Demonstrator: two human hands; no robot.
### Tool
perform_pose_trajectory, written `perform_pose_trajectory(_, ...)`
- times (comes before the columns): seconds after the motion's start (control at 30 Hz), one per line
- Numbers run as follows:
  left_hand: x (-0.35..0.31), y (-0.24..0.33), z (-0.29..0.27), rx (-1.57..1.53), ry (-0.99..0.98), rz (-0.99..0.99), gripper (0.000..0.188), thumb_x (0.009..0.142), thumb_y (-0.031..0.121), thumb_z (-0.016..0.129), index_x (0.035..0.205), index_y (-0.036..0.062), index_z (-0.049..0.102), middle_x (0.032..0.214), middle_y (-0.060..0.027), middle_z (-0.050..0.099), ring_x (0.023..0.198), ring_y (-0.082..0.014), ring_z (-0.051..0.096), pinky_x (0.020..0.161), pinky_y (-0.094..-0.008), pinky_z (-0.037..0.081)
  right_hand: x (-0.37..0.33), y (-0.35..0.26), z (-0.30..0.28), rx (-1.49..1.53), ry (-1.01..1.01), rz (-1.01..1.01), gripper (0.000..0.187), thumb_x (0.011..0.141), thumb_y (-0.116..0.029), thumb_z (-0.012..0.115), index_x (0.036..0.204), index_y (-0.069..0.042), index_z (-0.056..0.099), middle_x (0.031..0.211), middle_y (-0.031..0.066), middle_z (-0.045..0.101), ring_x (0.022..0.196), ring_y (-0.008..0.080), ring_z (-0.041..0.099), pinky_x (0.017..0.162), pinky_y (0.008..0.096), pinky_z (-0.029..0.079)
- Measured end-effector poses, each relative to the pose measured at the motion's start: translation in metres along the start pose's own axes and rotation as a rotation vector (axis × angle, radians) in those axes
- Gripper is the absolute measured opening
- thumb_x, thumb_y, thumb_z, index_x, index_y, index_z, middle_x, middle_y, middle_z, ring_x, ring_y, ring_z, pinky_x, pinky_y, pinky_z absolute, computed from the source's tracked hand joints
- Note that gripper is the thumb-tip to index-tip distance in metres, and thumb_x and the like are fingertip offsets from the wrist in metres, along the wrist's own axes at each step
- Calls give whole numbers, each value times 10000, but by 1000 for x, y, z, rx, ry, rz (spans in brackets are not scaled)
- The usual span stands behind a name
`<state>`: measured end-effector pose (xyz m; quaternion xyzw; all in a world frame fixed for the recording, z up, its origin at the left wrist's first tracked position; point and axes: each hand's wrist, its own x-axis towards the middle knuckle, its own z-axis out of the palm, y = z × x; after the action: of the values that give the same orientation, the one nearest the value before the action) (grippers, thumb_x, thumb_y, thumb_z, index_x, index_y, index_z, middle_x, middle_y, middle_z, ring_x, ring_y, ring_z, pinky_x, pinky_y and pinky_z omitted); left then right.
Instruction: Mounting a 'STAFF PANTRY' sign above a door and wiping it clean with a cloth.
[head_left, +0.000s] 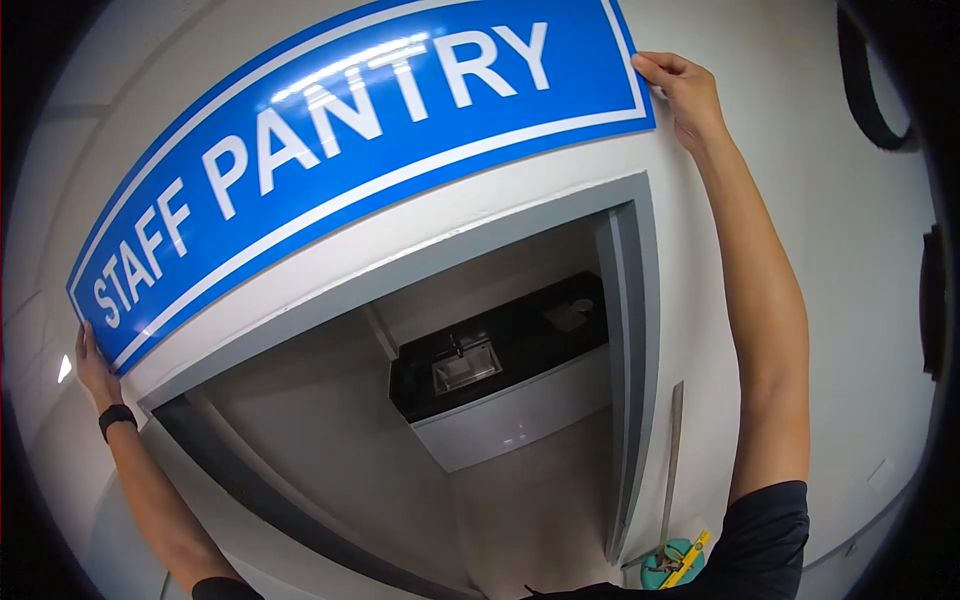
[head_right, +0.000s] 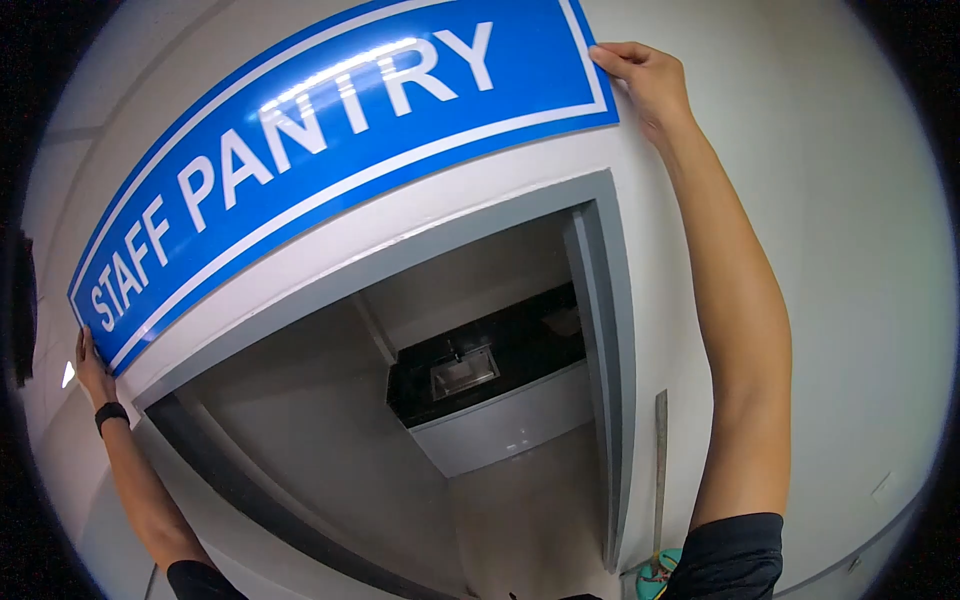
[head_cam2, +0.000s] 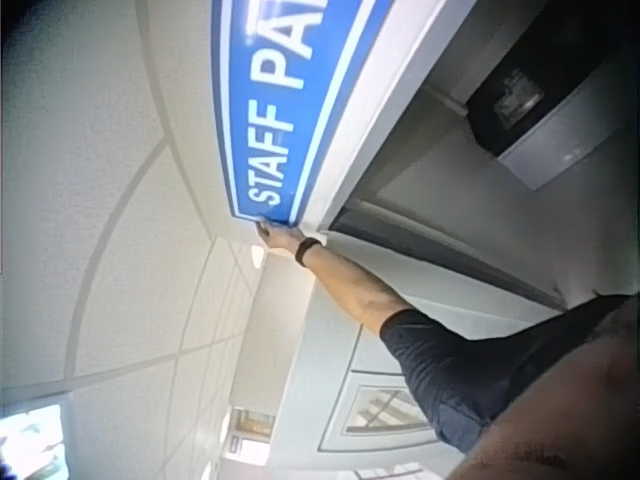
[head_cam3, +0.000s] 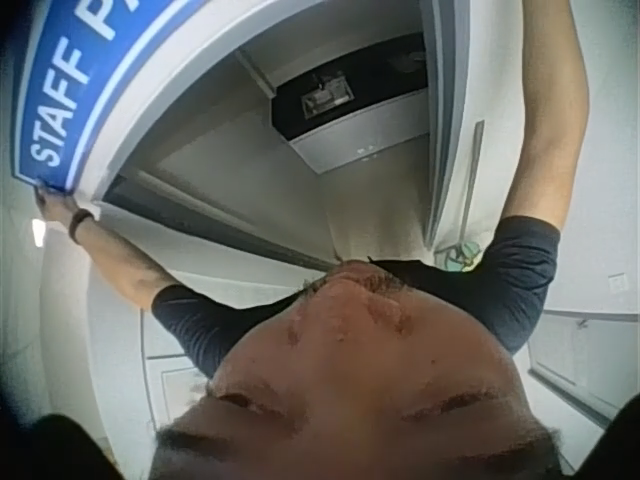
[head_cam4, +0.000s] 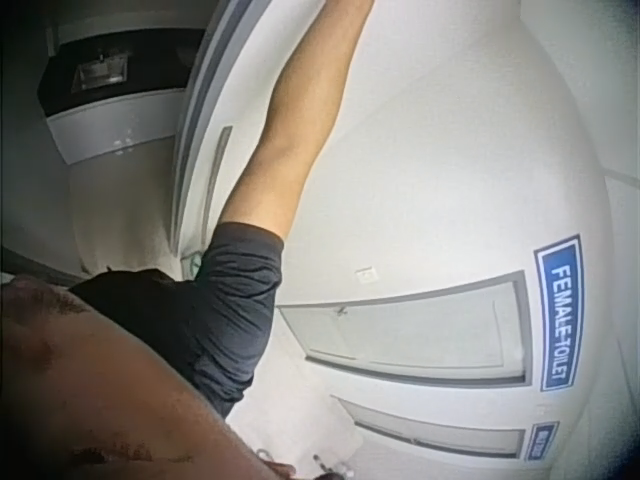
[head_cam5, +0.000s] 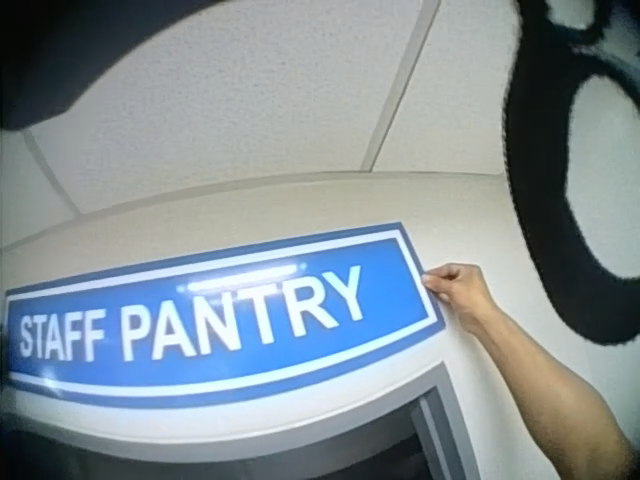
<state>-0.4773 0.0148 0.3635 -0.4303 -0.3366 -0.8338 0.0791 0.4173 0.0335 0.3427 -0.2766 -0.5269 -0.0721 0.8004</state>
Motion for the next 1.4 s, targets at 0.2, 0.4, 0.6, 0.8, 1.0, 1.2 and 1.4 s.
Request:
perform_pose_trajectory(0.2,1,-2,1,10,32,53,551,922,327,660,1337,-8,518,1225,-139,612,1069,-185,586,939,-273,453,-3,-6,4,-47,36,40,321,837,-208,743,1057,20,700,982,146,692,976,231,635,958,292,459)
perform_pose_trajectory(0.4,-6,8,-3,-56,32,91,557,895,333,693,1295,-28,553,1194,-157,625,1028,-194,609,906,-270,473,6,2,2,-59,6,64,329,843,-226,739,1081,-3,702,1012,114,683,984,187,608,964,309,439)
perform_pose_trajectory(0.6,-24,12,24,-21,115,144,570,840,295,763,1245,-61,579,1026,-132,673,905,-149,620,810,-252,491,17,18,-19,-77,-38,80,393,848,-278,735,1129,-9,680,1064,82,659,1055,178,566,1004,311,386)
perform_pose_trajectory(0.8,-36,27,23,-37,157,123,594,813,248,794,1252,-78,562,1089,-177,654,975,-197,622,872,-279,494,21,30,-13,-217,14,48,516,833,-381,735,1181,-10,649,1182,163,621,1252,309,477,1147,473,212)
perform_pose_trajectory(1.0,-43,32,27,-36,175,104,600,813,249,796,1261,-72,558,1071,-175,655,965,-210,628,870,-288,501,38,51,-27,-156,-20,29,560,814,-453,738,1163,-22,661,1188,176,618,1283,322,453,1157,492,184)
perform_pose_trajectory(1.2,-43,29,29,-36,190,95,594,824,271,786,1255,-71,562,1101,-188,641,982,-230,625,877,-303,505,45,60,-32,-192,-12,19,610,795,-499,738,1172,-27,657,1194,168,619,1271,330,463,1150,491,202)
perform_pose_trajectory(1.4,-45,29,32,-10,217,109,576,838,261,772,1256,-73,558,1138,-207,620,1032,-252,609,904,-314,496,48,65,-35,-231,-28,-8,603,810,-489,727,1190,-27,649,1206,172,619,1287,334,460,1149,503,216)
